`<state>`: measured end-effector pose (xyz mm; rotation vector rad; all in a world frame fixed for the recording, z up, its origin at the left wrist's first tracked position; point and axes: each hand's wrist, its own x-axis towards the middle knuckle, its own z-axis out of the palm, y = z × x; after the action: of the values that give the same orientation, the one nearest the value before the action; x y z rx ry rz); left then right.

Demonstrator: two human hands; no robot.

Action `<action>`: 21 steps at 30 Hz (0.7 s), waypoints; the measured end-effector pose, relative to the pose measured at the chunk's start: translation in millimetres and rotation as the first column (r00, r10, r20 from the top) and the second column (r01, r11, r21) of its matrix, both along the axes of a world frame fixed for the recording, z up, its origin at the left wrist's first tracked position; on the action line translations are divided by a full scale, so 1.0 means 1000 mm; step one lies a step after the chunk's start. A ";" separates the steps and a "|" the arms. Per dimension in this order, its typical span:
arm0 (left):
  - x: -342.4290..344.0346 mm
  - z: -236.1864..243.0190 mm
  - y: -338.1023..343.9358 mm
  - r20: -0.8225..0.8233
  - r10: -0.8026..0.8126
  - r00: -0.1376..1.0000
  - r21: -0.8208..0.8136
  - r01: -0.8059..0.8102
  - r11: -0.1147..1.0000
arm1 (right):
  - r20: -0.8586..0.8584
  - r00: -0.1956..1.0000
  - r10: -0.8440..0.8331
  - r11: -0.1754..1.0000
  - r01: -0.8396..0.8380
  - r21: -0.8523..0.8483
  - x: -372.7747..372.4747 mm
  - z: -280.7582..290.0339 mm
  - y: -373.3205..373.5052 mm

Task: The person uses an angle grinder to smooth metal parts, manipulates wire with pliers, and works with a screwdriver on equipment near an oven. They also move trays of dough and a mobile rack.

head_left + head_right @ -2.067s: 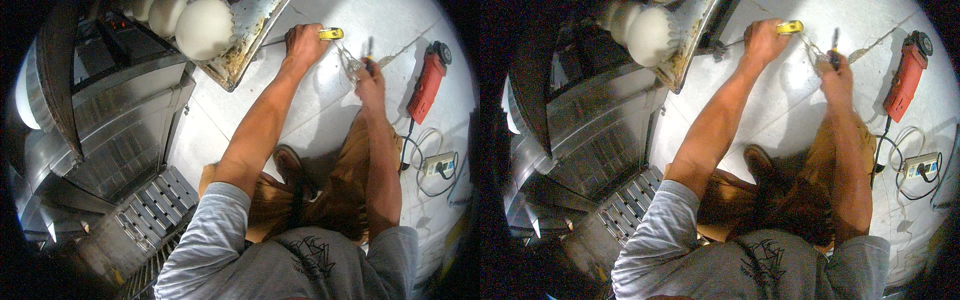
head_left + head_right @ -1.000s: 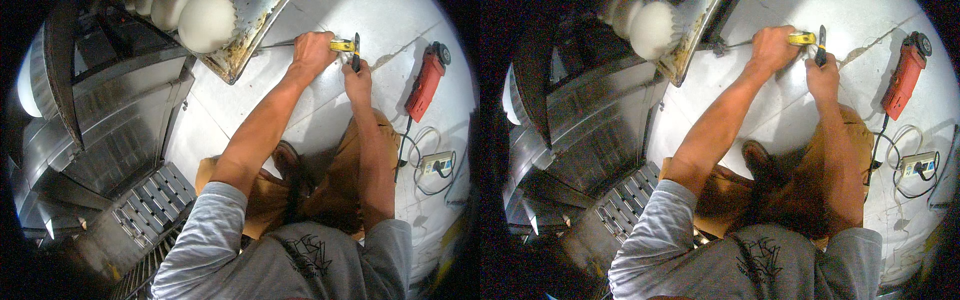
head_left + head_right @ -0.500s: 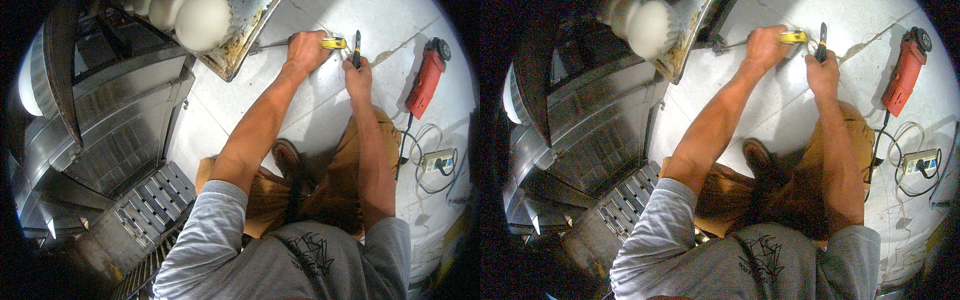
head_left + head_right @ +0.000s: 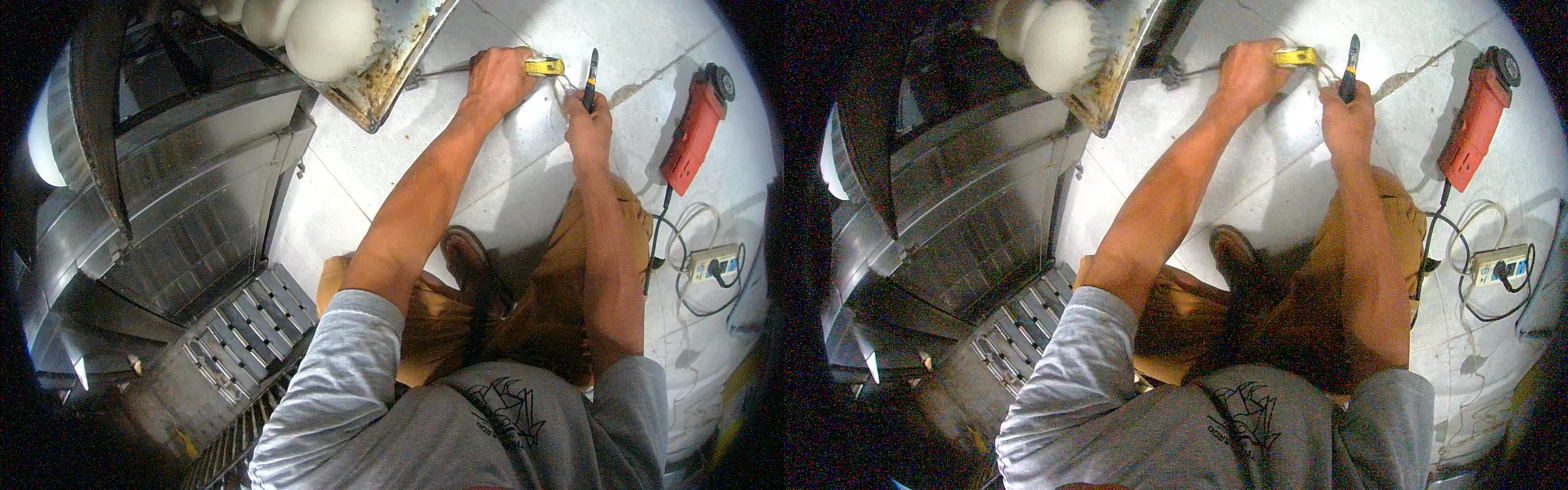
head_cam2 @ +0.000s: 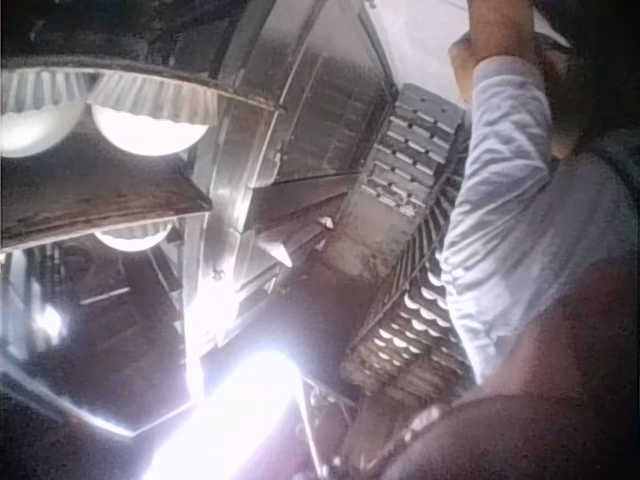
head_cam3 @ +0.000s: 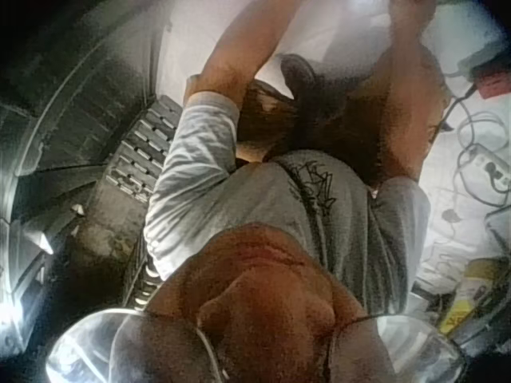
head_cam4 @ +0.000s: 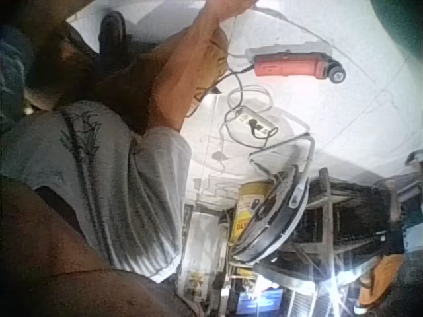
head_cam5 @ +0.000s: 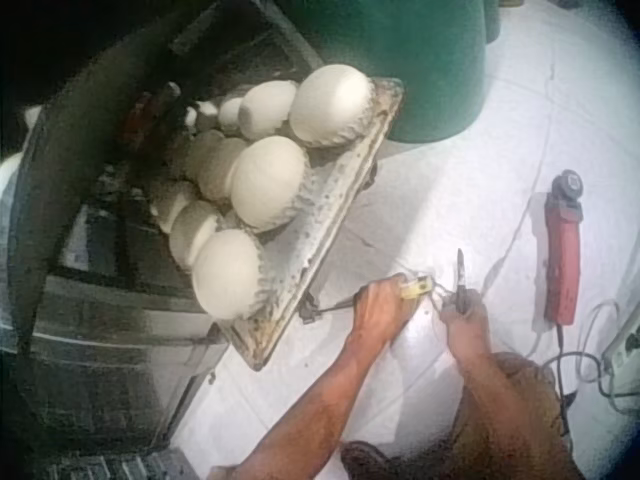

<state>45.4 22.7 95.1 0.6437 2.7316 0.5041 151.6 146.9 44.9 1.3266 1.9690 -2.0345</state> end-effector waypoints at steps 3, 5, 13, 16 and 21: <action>-0.005 -0.009 -0.002 -0.031 -0.012 0.999 0.002 0.012 1.000 | 0.004 1.000 0.000 0.999 0.000 -0.041 0.000 0.001 0.002; -0.006 -0.012 -0.003 -0.063 0.001 0.998 0.013 0.000 1.000 | -0.026 1.000 0.000 0.998 -0.002 -0.063 0.000 0.004 0.001; -0.006 -0.015 -0.004 -0.049 0.018 0.999 0.016 -0.017 1.000 | -0.031 0.999 -0.027 0.995 0.024 -0.098 -0.001 0.010 0.000; -0.005 -0.014 -0.005 -0.058 0.011 0.998 0.031 -0.009 0.999 | -0.019 1.000 -0.017 0.997 0.015 -0.079 -0.001 0.011 -0.001; -0.008 -0.006 -0.007 -0.021 0.011 1.000 0.016 -0.010 1.000 | -0.043 0.998 -0.049 0.996 0.045 -0.072 -0.002 0.006 -0.001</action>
<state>37.4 15.8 89.1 0.6425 2.7549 0.5244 150.1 146.4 50.7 1.3369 1.8803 -2.1524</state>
